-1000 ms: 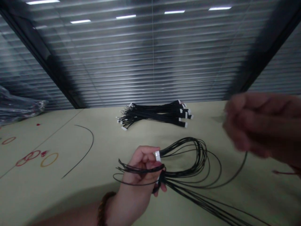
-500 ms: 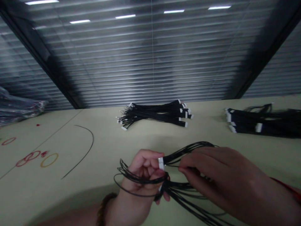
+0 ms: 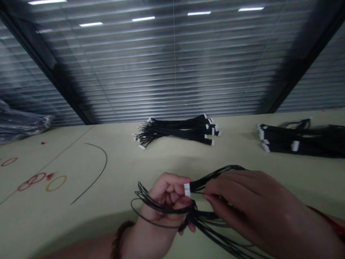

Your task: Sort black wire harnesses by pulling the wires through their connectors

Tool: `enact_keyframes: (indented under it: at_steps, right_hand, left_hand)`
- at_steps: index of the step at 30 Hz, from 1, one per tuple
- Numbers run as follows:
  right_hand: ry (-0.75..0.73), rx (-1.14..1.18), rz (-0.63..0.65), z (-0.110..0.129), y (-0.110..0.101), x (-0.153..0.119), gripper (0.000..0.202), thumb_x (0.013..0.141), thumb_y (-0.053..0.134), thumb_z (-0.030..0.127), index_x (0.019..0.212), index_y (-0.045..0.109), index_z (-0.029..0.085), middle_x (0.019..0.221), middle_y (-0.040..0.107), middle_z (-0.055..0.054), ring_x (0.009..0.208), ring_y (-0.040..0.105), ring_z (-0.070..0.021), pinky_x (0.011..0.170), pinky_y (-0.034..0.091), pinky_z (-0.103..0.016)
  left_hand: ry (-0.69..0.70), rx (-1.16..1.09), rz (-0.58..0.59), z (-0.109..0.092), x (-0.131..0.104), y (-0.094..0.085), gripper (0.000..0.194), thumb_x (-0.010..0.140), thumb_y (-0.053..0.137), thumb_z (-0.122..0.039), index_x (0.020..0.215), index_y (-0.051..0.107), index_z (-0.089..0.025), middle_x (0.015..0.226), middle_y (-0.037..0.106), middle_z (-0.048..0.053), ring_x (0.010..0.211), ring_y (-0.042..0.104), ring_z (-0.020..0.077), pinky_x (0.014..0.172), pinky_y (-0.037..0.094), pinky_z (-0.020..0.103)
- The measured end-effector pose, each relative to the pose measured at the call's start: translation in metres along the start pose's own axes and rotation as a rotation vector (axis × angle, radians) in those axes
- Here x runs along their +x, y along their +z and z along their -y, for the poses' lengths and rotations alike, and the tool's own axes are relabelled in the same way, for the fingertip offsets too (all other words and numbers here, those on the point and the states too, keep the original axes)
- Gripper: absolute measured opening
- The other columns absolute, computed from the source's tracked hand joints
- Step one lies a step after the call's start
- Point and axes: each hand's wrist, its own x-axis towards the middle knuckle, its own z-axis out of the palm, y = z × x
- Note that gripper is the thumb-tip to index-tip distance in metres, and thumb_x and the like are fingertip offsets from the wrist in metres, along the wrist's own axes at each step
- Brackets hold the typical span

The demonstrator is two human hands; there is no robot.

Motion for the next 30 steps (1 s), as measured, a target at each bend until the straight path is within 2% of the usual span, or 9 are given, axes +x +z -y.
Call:
enact_keyframes:
  at_steps: [4,6,9,11,14,16,23,27,30]
  right_hand:
    - [-0.026,-0.037,0.019,0.001,0.004,-0.001,0.025,0.093,0.037,0.014,0.085,0.061,0.017,0.076,0.061,0.0,0.062,0.052,-0.0117,0.059,0.038,-0.028]
    - [-0.016,-0.042,0.033,-0.002,0.003,0.002,0.021,0.091,0.041,0.014,0.085,0.061,0.017,0.076,0.06,0.0,0.065,0.052,-0.0125,0.061,0.038,-0.028]
    - [-0.005,-0.103,-0.055,-0.003,-0.003,0.006,0.015,0.089,0.047,0.017,0.086,0.061,0.017,0.08,0.06,-0.002,0.072,0.053,-0.0151,0.068,0.041,-0.03]
    - [0.022,-0.072,-0.053,0.0,-0.005,0.007,0.016,0.089,0.046,0.018,0.083,0.061,0.017,0.075,0.059,-0.001,0.066,0.053,-0.0139,0.062,0.041,-0.028]
    - [0.141,0.071,0.117,0.009,0.0,0.002,0.016,0.083,0.048,0.014,0.074,0.059,0.021,0.065,0.057,0.003,0.052,0.05,-0.0109,0.05,0.037,-0.026]
    - [0.208,0.112,0.198,0.014,0.008,-0.001,0.015,0.08,0.05,0.012,0.072,0.059,0.022,0.066,0.059,0.004,0.054,0.054,-0.0114,0.051,0.038,-0.026]
    - [0.315,0.22,0.217,0.019,0.019,0.0,0.015,0.076,0.055,0.01,0.071,0.061,0.023,0.07,0.063,0.007,0.06,0.058,-0.0111,0.057,0.039,-0.025]
    - [0.349,0.218,0.27,0.018,0.014,0.006,0.015,0.074,0.054,0.011,0.064,0.059,0.021,0.062,0.06,0.006,0.054,0.053,-0.0105,0.051,0.035,-0.024]
    - [0.426,0.247,0.385,0.008,0.002,0.014,0.016,0.072,0.049,0.009,0.067,0.059,0.021,0.059,0.057,0.005,0.049,0.048,-0.0097,0.045,0.03,-0.022]
  left_hand:
    - [-0.037,-0.011,-0.076,-0.001,0.002,0.008,0.017,0.069,0.076,-0.021,0.084,0.067,-0.02,0.062,0.065,-0.004,0.039,0.061,0.0067,0.032,0.044,0.007]
    - [-0.068,0.071,-0.14,-0.002,0.003,0.011,0.021,0.068,0.077,-0.02,0.084,0.064,-0.018,0.06,0.062,-0.005,0.037,0.058,0.0056,0.031,0.04,0.007]
    - [-0.08,0.22,-0.252,-0.005,0.004,0.013,0.023,0.071,0.073,-0.02,0.088,0.057,-0.018,0.062,0.057,-0.007,0.036,0.055,0.0042,0.03,0.037,0.007]
    - [-0.072,0.287,-0.297,-0.007,0.004,0.012,0.021,0.075,0.068,-0.021,0.09,0.053,-0.019,0.064,0.055,-0.008,0.037,0.054,0.0037,0.03,0.036,0.008]
    - [-0.05,0.333,-0.287,-0.006,0.004,0.011,0.02,0.078,0.064,-0.022,0.092,0.05,-0.02,0.064,0.051,-0.008,0.038,0.052,0.0037,0.031,0.035,0.009]
    - [-0.039,0.338,-0.254,-0.004,0.003,0.01,0.019,0.079,0.063,-0.023,0.093,0.05,-0.02,0.064,0.051,-0.008,0.039,0.053,0.004,0.031,0.036,0.009]
    - [-0.004,0.317,-0.138,0.002,-0.002,0.008,0.018,0.082,0.059,-0.02,0.097,0.051,-0.021,0.065,0.052,-0.006,0.044,0.053,0.004,0.034,0.036,0.007]
    - [-0.042,0.313,-0.143,-0.001,0.0,0.01,0.019,0.081,0.061,-0.021,0.096,0.05,-0.021,0.065,0.052,-0.006,0.044,0.053,0.0045,0.034,0.036,0.008]
    - [-0.098,0.328,-0.208,-0.005,0.003,0.012,0.02,0.078,0.062,-0.021,0.093,0.049,-0.019,0.066,0.052,-0.006,0.041,0.053,0.0043,0.033,0.035,0.009]
